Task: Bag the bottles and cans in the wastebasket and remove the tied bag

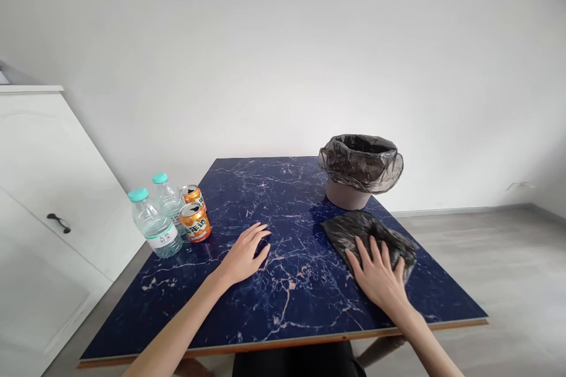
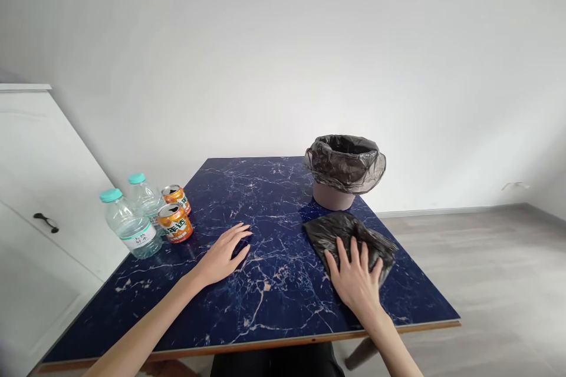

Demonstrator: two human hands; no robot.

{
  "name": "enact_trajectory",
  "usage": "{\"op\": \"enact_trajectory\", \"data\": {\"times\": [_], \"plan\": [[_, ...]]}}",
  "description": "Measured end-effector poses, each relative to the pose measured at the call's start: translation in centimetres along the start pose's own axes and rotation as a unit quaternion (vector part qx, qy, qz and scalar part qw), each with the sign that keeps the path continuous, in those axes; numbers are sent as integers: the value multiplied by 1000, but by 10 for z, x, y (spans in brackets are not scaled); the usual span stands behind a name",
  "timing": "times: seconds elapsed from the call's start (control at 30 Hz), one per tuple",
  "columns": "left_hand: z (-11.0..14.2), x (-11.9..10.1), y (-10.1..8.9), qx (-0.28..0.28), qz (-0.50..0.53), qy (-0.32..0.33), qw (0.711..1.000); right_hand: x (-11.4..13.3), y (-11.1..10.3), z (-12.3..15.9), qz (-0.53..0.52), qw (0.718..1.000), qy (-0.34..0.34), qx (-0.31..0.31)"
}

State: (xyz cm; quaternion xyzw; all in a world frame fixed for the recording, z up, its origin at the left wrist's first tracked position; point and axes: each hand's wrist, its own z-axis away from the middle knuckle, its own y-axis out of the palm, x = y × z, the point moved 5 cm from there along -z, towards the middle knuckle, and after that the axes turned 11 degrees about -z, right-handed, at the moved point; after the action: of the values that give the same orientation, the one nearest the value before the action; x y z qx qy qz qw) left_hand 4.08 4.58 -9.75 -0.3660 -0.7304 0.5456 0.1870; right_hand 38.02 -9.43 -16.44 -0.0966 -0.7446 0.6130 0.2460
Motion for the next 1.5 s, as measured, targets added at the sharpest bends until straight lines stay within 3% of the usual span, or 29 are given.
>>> {"op": "enact_trajectory", "data": {"times": [0.13,0.3,0.43,0.6,0.7,0.87,1.03,1.17,1.33,1.5], "plan": [[-2,2,1,-15,7,0,1000,-30,-2,-1,0,996,86,-27],[0,5,3,-28,11,-1,1000,-29,-12,2,-55,991,98,-77],[2,6,5,-38,15,-1,999,-6,-45,6,-88,987,17,-132],[3,5,3,-42,19,-1,999,32,-110,-11,-171,956,-136,-195],[3,5,1,-45,22,-2,999,50,-149,-39,-195,924,-216,-246],[4,6,1,-44,21,-5,999,59,-192,-112,-173,896,-261,-315],[5,7,3,-43,20,-2,999,56,-190,-182,-116,924,-249,-266],[6,6,2,-47,25,-1,999,53,-185,-204,-126,931,-234,-252],[7,5,1,-57,43,-3,997,66,-188,-199,-165,921,-276,-220],[5,12,-7,-103,66,-43,992,105,-196,-154,-204,883,-395,-147]]}}
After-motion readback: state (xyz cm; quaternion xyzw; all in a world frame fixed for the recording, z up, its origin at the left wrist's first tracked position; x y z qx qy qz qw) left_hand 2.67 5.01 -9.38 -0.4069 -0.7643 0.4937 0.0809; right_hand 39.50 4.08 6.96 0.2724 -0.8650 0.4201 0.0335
